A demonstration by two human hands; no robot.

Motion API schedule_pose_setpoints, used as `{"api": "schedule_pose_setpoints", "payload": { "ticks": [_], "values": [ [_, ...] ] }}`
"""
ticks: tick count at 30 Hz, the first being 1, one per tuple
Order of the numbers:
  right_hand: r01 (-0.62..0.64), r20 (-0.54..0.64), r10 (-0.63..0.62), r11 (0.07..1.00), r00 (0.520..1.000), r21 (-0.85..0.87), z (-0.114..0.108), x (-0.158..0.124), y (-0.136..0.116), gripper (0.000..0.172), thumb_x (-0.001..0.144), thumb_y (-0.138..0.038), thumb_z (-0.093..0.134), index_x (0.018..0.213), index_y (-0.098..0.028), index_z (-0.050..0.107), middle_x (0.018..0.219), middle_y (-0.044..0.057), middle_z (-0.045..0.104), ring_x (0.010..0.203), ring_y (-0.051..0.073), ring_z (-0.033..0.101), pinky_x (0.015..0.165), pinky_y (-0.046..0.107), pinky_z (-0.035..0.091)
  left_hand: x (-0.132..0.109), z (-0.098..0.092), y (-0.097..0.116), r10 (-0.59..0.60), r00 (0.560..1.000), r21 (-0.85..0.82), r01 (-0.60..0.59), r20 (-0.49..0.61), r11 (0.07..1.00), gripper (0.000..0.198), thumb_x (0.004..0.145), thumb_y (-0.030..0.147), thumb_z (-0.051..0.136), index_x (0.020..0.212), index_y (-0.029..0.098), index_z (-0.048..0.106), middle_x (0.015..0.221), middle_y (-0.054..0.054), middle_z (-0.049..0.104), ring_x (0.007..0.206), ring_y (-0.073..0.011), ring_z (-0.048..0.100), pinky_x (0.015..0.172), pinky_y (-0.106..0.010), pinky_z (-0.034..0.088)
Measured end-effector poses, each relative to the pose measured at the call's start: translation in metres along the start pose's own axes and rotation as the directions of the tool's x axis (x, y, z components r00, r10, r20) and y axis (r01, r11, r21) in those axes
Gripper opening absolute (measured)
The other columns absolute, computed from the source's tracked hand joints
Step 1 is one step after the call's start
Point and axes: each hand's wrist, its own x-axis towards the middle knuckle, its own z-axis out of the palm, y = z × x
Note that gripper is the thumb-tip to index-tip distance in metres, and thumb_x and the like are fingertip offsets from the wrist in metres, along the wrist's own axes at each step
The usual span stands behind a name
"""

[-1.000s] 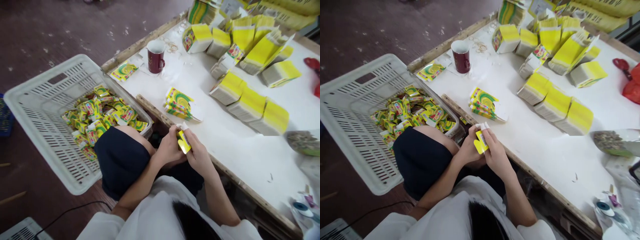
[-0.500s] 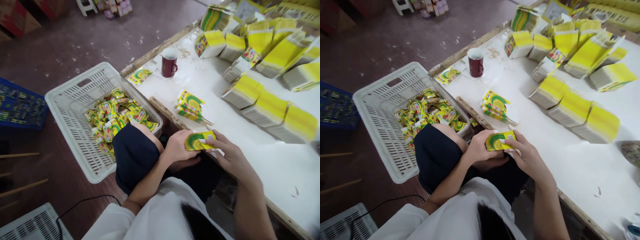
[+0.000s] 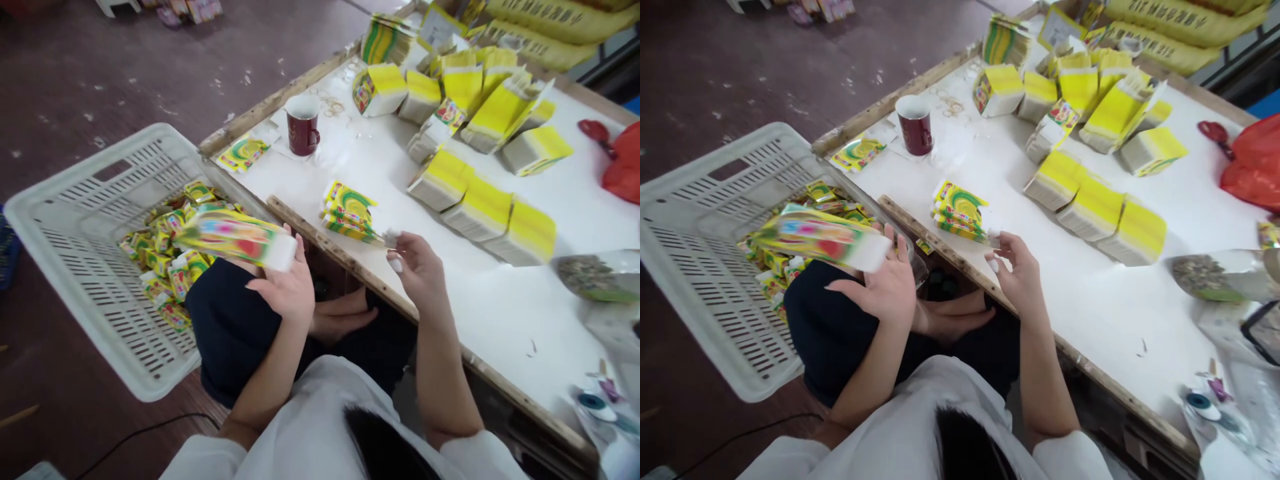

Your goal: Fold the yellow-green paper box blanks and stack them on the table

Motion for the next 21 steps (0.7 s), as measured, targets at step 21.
{"api": "schedule_pose_setpoints", "payload": {
  "ticks": [21],
  "values": [
    [-0.209, -0.154, 0.162, 0.903, 0.975, -0.377, 0.034, 0.051, -0.008, 0.035, 0.08, -0.039, 0.07, 0.099, -0.027, 0.043, 0.086, 0.011, 0.067, 0.069, 0.028, 0.064, 0.068, 0.043, 0.047, -0.01, 0.004, -0.023, -0.322, 0.944, 0.059, 0.318, 0.07, 0.946, 0.083, 0.065, 0.072, 0.08, 0.121, 0.02, 0.046, 0.117, -0.011, 0.061, 0.1, -0.0224, 0.066, 0.085, -0.035, 0.055]
  ]
}}
